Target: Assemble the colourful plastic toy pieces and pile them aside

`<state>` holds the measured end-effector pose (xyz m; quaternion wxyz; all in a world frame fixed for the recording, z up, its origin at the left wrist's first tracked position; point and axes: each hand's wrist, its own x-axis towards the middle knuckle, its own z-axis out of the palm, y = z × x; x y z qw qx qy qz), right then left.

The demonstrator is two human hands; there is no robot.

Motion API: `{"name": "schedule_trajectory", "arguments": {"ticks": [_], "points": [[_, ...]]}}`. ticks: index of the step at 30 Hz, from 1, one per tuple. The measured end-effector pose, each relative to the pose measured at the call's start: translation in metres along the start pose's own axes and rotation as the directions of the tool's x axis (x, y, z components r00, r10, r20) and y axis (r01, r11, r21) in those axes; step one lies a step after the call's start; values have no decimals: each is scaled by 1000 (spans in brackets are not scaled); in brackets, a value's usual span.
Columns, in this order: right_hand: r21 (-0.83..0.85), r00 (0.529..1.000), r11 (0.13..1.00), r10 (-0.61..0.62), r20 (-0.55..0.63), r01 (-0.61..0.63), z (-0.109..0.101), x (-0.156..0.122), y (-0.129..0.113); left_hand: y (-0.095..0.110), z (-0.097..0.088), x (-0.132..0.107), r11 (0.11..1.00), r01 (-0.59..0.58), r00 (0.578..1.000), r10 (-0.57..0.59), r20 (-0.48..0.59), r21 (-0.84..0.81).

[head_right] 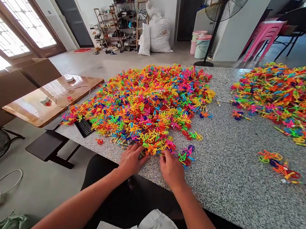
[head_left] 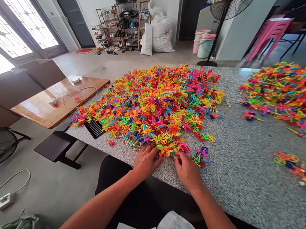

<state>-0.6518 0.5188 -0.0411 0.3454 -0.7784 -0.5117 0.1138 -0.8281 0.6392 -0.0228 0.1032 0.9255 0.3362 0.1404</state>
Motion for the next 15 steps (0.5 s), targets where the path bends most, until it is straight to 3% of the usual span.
{"name": "schedule_trajectory", "arguments": {"ticks": [5,8,11,13,15], "points": [[47,997,996,75,-20,-74,-30,41,26,39,9,50,998,61,998,-61,9,-34],[56,979,983,177,-101,-172,-51,48,30,44,2,68,983,92,996,-88,32,-160],[154,945,970,222,-239,-188,-68,31,28,38,-9,71,927,110,994,-107,29,-358],[291,909,936,286,-304,-197,-73,13,23,34,-15,69,820,164,986,-157,60,-548],[498,869,837,404,-285,-226,-71,-4,14,34,-19,66,593,288,953,-253,165,-752]]}}
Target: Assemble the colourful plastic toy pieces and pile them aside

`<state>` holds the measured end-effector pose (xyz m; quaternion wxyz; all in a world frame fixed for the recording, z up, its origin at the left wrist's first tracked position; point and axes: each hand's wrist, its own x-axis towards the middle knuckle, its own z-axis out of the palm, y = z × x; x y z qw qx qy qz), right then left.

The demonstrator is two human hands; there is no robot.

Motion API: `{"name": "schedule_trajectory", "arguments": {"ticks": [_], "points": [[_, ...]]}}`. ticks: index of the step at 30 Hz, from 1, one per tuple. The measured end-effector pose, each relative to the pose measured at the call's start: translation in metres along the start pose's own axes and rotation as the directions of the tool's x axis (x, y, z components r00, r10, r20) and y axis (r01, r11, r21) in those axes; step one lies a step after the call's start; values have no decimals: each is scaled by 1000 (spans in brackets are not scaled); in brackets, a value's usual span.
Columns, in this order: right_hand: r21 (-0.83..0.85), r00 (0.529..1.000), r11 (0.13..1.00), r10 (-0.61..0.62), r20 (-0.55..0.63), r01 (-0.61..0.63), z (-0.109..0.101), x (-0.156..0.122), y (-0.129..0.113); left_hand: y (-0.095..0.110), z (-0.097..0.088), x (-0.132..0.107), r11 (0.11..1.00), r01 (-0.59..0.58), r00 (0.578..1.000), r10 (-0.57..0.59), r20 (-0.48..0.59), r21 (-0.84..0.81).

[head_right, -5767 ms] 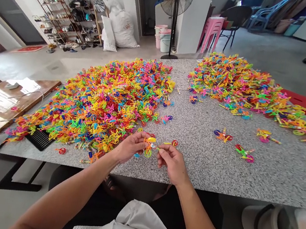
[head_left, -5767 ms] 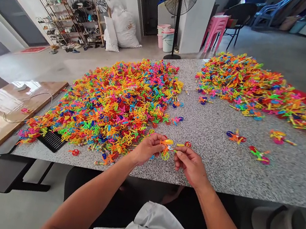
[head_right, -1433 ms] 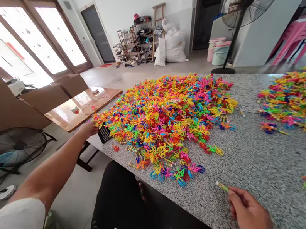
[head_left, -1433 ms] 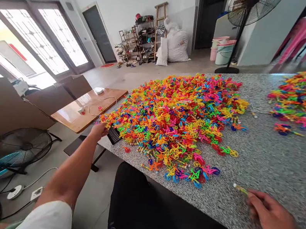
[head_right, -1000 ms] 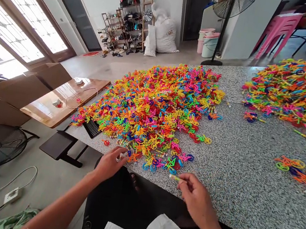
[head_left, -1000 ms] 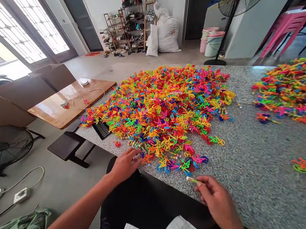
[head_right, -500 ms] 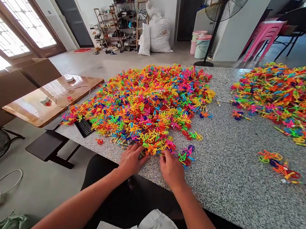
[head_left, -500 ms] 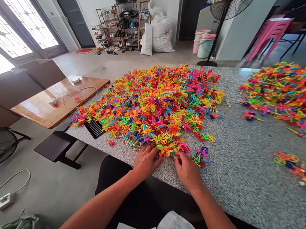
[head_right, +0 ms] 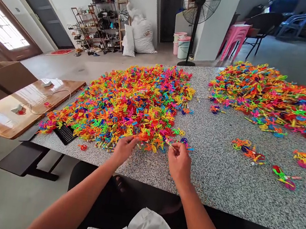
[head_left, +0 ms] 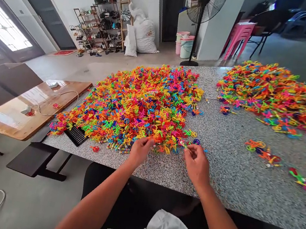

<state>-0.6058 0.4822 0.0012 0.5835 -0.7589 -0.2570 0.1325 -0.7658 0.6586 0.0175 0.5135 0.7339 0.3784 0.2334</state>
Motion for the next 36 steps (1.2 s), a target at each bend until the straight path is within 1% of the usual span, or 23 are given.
{"name": "schedule_trajectory", "arguments": {"ticks": [1,3,5,7,9,12,17,21,24,27,30,33,34,36], "points": [[118,997,990,75,20,-77,1,-9,-2,2,0,-2,984,86,996,-84,14,-157],[337,973,916,182,140,-219,9,-24,-6,7,3,-4,880,225,974,-214,74,-418],[476,943,822,209,260,-313,18,-34,-12,15,8,-6,756,321,946,-282,160,-570],[546,928,761,206,310,-351,26,-37,-17,22,14,-8,646,408,912,-324,252,-645],[582,926,729,204,318,-361,30,-36,-20,28,20,-11,560,472,880,-346,326,-681],[605,926,711,188,328,-358,30,-33,-21,32,28,-16,493,520,853,-344,392,-698],[608,928,716,158,336,-342,25,-31,-14,35,37,-20,443,584,809,-382,446,-680],[562,937,776,105,333,-287,19,-30,-8,39,38,-21,414,624,776,-426,464,-663],[508,948,832,63,313,-223,15,-30,-6,41,39,-23,406,634,767,-438,469,-658],[463,957,867,55,285,-187,12,-30,-5,40,41,-26,411,629,771,-435,465,-660],[460,947,860,78,310,-221,12,-32,-4,36,44,-29,441,599,797,-406,447,-668],[517,926,804,104,362,-293,13,-34,-5,36,45,-30,494,566,824,-358,439,-660],[544,925,780,113,364,-310,13,-34,-5,37,45,-30,500,562,827,-348,442,-659],[593,928,737,128,351,-326,14,-35,-8,39,44,-30,482,572,820,-341,460,-663]]}}
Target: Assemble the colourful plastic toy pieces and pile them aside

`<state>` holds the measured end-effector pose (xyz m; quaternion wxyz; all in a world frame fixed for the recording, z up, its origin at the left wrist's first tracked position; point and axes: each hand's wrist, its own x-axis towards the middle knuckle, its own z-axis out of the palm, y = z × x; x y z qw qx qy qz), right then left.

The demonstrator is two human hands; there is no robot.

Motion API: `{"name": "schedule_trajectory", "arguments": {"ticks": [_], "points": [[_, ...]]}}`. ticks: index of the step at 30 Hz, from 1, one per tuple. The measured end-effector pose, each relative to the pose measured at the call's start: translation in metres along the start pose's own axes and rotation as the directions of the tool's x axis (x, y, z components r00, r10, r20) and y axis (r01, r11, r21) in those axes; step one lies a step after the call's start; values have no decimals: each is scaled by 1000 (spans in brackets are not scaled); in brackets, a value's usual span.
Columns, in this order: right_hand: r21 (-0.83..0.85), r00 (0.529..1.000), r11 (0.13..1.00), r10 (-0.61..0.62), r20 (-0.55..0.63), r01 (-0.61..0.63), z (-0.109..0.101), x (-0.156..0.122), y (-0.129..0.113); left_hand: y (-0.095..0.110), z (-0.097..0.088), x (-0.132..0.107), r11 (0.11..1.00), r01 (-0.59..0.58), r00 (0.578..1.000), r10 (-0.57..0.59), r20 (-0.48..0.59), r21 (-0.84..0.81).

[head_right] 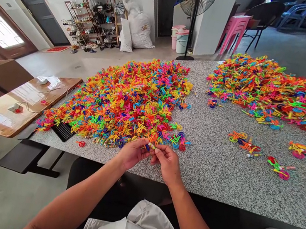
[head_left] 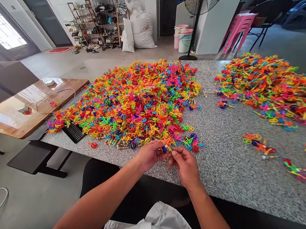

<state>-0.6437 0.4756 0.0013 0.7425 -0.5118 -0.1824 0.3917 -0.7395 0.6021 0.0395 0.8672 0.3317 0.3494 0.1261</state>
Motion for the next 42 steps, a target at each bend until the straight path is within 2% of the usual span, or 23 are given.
{"name": "schedule_trajectory", "arguments": {"ticks": [5,10,14,18,22,24,27,30,32,37,39,42], "points": [[23,999,1000,-17,-30,17,2,-2,-3,5,-1,-1,997,28,1000,-28,-2,-69],[-22,999,999,-30,-19,30,3,-4,-1,4,-4,-1,998,63,998,-63,-9,-31],[36,999,999,-15,-42,17,5,-6,1,6,-2,-3,996,84,996,-85,-20,-31],[61,998,998,-6,-57,10,3,-9,4,7,-3,-2,994,107,994,-106,-32,21],[36,998,999,-13,-65,16,-1,-11,6,6,-4,-2,993,59,998,-57,-20,103],[2,997,999,-32,-64,32,-2,-12,4,5,-4,-3,989,18,1000,-18,-1,145],[-138,993,986,-104,-55,96,-5,-15,-1,3,0,-6,976,-66,998,61,29,207],[-328,978,926,-206,-29,186,-12,-19,-7,0,6,-9,962,-142,989,131,61,231],[-392,968,891,-251,2,231,-18,-21,-11,-4,10,-12,970,-137,989,124,76,202],[-325,973,917,-221,65,230,-30,-21,-20,-12,17,-15,996,0,994,-9,106,91],[-326,977,921,-210,50,214,-31,-22,-22,-17,19,-15,996,-31,996,24,81,82],[-396,972,893,-235,-4,214,-30,-28,-19,-24,25,-16,982,-140,990,135,43,127]]}}
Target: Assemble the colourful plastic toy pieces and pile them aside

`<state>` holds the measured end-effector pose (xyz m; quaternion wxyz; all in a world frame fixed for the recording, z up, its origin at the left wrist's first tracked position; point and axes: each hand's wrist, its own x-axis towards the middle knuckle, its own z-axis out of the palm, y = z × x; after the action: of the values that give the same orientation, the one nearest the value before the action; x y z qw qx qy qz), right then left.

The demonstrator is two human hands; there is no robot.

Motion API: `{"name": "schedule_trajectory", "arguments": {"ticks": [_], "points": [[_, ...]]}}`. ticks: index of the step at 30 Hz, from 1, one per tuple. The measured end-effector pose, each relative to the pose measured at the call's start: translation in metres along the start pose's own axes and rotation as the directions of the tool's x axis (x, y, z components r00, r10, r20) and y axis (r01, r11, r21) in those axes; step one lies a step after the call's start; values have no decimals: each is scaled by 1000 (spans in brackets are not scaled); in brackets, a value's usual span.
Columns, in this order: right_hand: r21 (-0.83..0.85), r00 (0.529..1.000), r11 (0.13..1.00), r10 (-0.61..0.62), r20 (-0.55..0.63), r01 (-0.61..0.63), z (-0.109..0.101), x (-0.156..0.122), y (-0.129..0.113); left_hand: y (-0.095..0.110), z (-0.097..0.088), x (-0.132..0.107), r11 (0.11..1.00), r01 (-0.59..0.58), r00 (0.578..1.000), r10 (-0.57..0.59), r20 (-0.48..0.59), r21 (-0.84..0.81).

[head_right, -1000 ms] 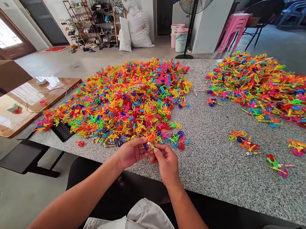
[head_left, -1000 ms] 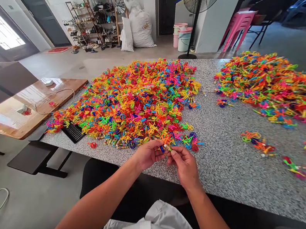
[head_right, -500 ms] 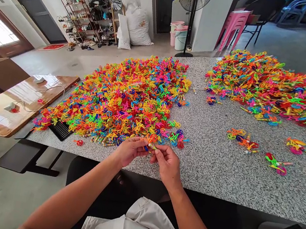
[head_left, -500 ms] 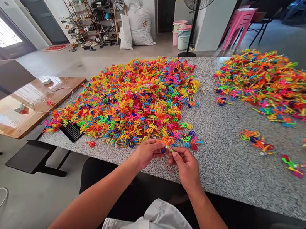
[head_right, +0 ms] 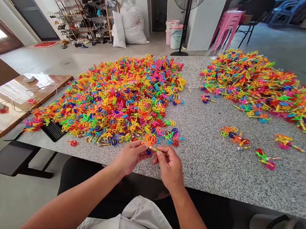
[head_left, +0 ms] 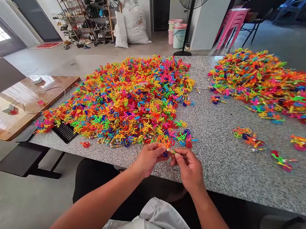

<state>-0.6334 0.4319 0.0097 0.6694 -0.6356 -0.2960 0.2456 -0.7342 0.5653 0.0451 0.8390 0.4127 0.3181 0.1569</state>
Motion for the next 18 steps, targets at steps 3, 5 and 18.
{"name": "schedule_trajectory", "arguments": {"ticks": [3,5,18], "points": [[-79,999,996,-49,-24,47,1,-9,4,-6,7,-2,990,-98,995,101,-27,105],[-80,997,994,-70,-29,67,0,-12,7,-8,11,-4,975,-143,987,153,-46,172],[348,982,919,166,87,-186,-13,3,5,1,6,1,984,173,984,-172,50,-30]]}}
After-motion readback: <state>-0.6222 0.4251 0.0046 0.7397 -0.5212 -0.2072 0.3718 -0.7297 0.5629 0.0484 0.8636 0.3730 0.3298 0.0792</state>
